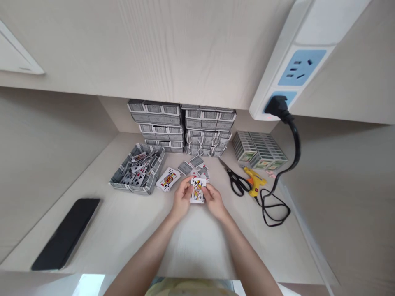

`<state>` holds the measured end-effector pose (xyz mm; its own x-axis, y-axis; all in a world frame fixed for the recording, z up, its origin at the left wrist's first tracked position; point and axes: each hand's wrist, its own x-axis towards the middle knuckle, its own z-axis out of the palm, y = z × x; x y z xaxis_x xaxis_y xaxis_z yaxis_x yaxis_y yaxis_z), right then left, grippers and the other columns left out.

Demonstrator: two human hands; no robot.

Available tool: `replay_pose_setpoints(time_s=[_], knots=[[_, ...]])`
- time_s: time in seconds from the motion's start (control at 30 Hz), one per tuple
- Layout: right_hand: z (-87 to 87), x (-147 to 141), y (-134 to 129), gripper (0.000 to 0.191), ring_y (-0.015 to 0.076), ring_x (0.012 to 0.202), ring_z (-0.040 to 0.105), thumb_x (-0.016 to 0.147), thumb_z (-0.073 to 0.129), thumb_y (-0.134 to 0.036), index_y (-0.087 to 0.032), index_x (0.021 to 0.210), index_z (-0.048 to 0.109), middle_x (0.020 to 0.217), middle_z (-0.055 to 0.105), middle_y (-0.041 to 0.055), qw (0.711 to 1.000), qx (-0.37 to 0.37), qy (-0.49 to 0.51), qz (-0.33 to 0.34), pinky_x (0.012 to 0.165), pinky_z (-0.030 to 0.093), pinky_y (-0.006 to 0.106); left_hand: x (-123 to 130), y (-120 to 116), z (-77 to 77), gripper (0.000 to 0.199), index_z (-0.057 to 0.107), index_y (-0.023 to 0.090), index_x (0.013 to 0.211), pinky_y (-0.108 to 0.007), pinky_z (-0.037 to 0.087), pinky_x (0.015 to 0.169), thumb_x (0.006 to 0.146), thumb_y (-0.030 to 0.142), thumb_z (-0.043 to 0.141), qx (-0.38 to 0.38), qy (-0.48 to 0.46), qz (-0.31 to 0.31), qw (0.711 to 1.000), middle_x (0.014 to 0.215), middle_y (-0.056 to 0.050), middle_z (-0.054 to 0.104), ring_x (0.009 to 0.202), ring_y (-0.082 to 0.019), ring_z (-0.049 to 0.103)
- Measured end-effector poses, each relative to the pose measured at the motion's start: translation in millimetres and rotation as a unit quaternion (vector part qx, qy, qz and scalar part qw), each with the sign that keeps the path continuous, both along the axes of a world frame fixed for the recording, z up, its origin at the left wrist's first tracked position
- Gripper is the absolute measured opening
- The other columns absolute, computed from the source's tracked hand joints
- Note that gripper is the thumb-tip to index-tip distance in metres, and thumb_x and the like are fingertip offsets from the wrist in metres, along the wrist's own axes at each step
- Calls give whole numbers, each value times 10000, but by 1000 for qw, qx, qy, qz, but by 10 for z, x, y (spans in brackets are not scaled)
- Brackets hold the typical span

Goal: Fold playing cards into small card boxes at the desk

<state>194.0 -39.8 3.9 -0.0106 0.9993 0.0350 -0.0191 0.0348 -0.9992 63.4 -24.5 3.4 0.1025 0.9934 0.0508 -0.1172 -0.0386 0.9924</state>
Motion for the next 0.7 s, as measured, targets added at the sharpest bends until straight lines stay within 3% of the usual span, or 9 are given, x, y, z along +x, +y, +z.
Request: replay_pose_setpoints(time_s=[0.17,0.7], knots=[[-56,3,25,315,143,586,509,751,521,-438,-153,811,640,643,581,12,1000,-11,-2,-16,543,428,243,3,5,-28,377,472,184,1125,-215,410,578,787,346,509,0,-7,10,1000,649,27,477,596,-106,475],[-20,-29,39,335,165,599,560,711,571,-430,-171,911,640,730,642,41,998,-26,54,-33,595,476,292,12,6,-53,358,469,178,1095,-223,437,582,778,336,520,-15,-4,16,1000,631,34,502,587,-110,511]])
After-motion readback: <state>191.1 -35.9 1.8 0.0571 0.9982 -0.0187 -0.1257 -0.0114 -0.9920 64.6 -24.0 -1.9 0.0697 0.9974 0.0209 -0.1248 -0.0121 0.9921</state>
